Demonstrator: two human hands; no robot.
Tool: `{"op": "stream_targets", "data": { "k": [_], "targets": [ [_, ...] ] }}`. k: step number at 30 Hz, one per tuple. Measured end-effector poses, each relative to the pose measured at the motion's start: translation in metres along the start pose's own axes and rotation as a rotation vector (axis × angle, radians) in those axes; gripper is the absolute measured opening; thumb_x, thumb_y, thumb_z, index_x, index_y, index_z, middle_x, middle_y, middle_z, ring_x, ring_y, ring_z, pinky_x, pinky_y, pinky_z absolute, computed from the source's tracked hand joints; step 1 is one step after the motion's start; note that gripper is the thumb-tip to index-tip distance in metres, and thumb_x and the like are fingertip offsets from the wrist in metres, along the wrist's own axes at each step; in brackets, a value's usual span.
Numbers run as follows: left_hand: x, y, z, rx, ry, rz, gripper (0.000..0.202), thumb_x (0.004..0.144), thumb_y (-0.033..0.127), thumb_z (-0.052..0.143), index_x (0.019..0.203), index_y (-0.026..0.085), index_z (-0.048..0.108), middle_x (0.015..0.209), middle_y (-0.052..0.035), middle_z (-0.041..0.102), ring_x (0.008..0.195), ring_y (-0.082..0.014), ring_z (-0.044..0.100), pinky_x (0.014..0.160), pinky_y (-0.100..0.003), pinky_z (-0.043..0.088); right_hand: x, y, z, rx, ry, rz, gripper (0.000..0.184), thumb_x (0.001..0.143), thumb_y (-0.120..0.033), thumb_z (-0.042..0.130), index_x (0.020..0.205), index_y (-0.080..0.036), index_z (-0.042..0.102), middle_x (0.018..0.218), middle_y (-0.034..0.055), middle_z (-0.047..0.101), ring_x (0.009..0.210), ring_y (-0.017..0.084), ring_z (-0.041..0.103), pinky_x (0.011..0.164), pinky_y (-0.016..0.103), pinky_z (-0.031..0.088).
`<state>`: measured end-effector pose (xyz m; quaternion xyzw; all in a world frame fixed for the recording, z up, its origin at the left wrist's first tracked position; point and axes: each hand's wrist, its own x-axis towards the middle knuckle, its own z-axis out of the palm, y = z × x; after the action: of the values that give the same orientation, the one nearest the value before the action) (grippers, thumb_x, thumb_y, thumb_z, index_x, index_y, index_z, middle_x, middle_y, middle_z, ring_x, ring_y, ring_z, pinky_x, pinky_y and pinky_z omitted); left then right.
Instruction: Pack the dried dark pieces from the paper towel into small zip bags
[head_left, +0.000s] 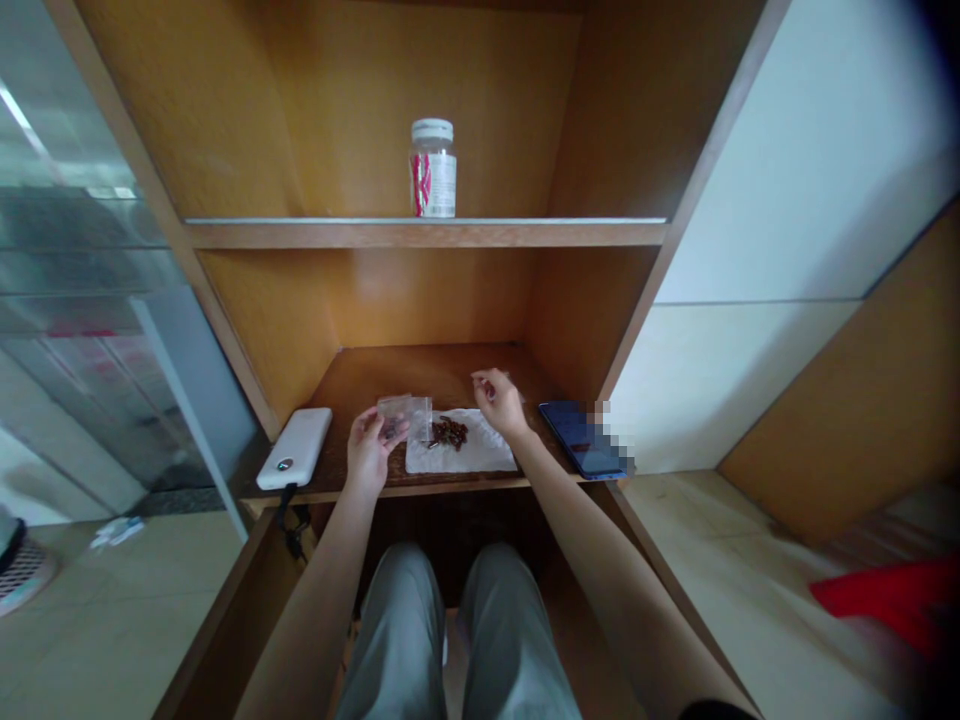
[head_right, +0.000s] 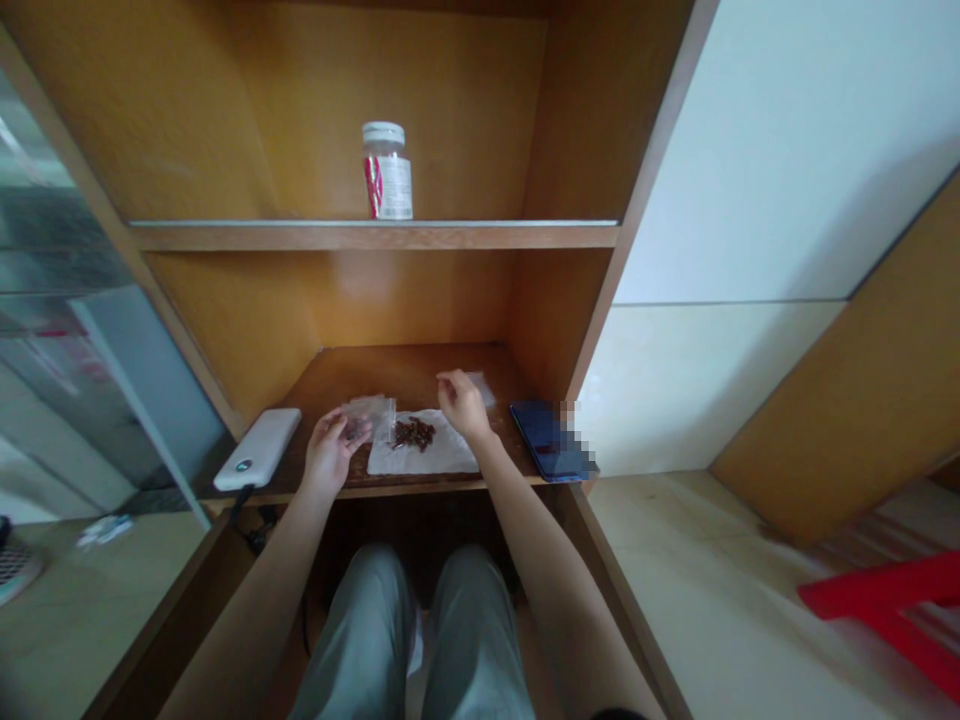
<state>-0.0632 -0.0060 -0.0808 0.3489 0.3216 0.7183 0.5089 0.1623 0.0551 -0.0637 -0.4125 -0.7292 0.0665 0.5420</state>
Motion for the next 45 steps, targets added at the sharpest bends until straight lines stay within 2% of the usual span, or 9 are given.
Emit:
{"op": "stream_targets", "data": {
  "k": [2,6,11,16,20,23,29,35,45],
  "targets": [
    [-0.001,0.002,0.002,-0.005,-0.004,-0.005,0.030,0.065,0.030,0.068,0.088,0.021,0.051,0.073,0.0009,0.065,0.071,-0.0175,0.065,0.074,-0.040,0.050,-0.001,-0.012,0.006,0.200,-0.141,0.125,0.021,0.081,-0.027,0.043,0.092,-0.015,0.057,0.079,0.0056,0.063,0.062,0.012,0.057,0.057,0.024,0.045],
    [-0.004,0.004,0.005,-0.003,-0.005,-0.019,0.029,0.065,0.028,0.068,0.087,0.020,0.051,0.075,-0.0001,0.066,0.071,-0.0166,0.065,0.074,-0.040,0.050,-0.006,-0.036,0.012,0.478,-0.491,0.400,0.023,0.078,-0.033,0.049,0.089,-0.015,0.058,0.072,0.0028,0.065,0.035,0.005,0.044,0.036,0.018,0.034],
    [-0.005,0.004,0.004,0.007,-0.013,-0.021,0.034,0.064,0.026,0.069,0.090,0.019,0.050,0.076,-0.0007,0.065,0.069,-0.0158,0.065,0.074,-0.039,0.051,-0.012,-0.057,0.010,0.595,-0.640,0.537,0.020,0.073,-0.032,0.057,0.083,-0.015,0.062,0.069,0.0013,0.066,0.034,0.003,0.041,0.034,0.017,0.032],
    [-0.010,0.007,0.008,0.061,-0.036,0.010,0.048,0.060,0.020,0.071,0.100,0.023,0.047,0.081,0.0005,0.063,0.070,-0.0148,0.065,0.074,-0.037,0.051,-0.016,-0.065,0.021,0.544,-0.491,0.542,0.013,0.074,-0.026,0.053,0.073,-0.015,0.061,0.058,-0.0024,0.061,0.031,0.003,0.033,0.032,0.018,0.027],
    [-0.016,0.011,0.015,0.108,-0.022,0.051,0.058,0.058,0.020,0.072,0.108,0.027,0.045,0.089,-0.0005,0.061,0.076,-0.0155,0.064,0.074,-0.037,0.051,-0.017,-0.069,0.031,0.378,-0.271,0.391,0.010,0.070,-0.016,0.051,0.067,-0.016,0.061,0.060,-0.0013,0.061,0.050,0.007,0.051,0.052,0.018,0.041],
    [-0.017,0.009,0.016,0.147,-0.012,0.083,0.054,0.058,0.023,0.072,0.108,0.025,0.050,0.095,-0.0024,0.061,0.081,-0.0170,0.062,0.074,-0.037,0.051,-0.018,-0.075,0.036,0.238,-0.198,0.261,0.012,0.069,-0.012,0.050,0.070,-0.016,0.062,0.070,0.0012,0.064,0.066,0.010,0.058,0.065,0.020,0.043],
    [-0.014,0.005,0.010,0.221,-0.040,0.025,0.021,0.059,0.028,0.070,0.074,0.014,0.066,0.083,-0.0064,0.064,0.077,-0.0180,0.060,0.068,-0.034,0.051,-0.021,-0.095,0.037,0.035,-0.307,0.151,0.015,0.074,-0.015,0.049,0.079,-0.019,0.062,0.077,0.0021,0.066,0.070,0.012,0.059,0.067,0.021,0.043],
    [-0.015,0.008,0.012,0.184,-0.053,-0.011,0.018,0.057,0.026,0.071,0.068,0.014,0.066,0.077,-0.0055,0.065,0.076,-0.0178,0.061,0.066,-0.031,0.050,-0.023,-0.105,0.039,-0.141,-0.398,0.135,0.018,0.079,-0.020,0.047,0.086,-0.020,0.064,0.083,0.0038,0.067,0.077,0.015,0.061,0.069,0.022,0.043],
    [-0.014,0.006,0.010,0.171,-0.052,-0.008,0.013,0.059,0.025,0.068,0.065,0.014,0.064,0.072,-0.0023,0.063,0.068,-0.0139,0.059,0.064,-0.029,0.049,-0.024,-0.098,0.043,-0.098,-0.402,0.082,0.020,0.077,-0.020,0.050,0.090,-0.020,0.064,0.087,0.0034,0.068,0.081,0.014,0.061,0.072,0.022,0.044]
  ]
}}
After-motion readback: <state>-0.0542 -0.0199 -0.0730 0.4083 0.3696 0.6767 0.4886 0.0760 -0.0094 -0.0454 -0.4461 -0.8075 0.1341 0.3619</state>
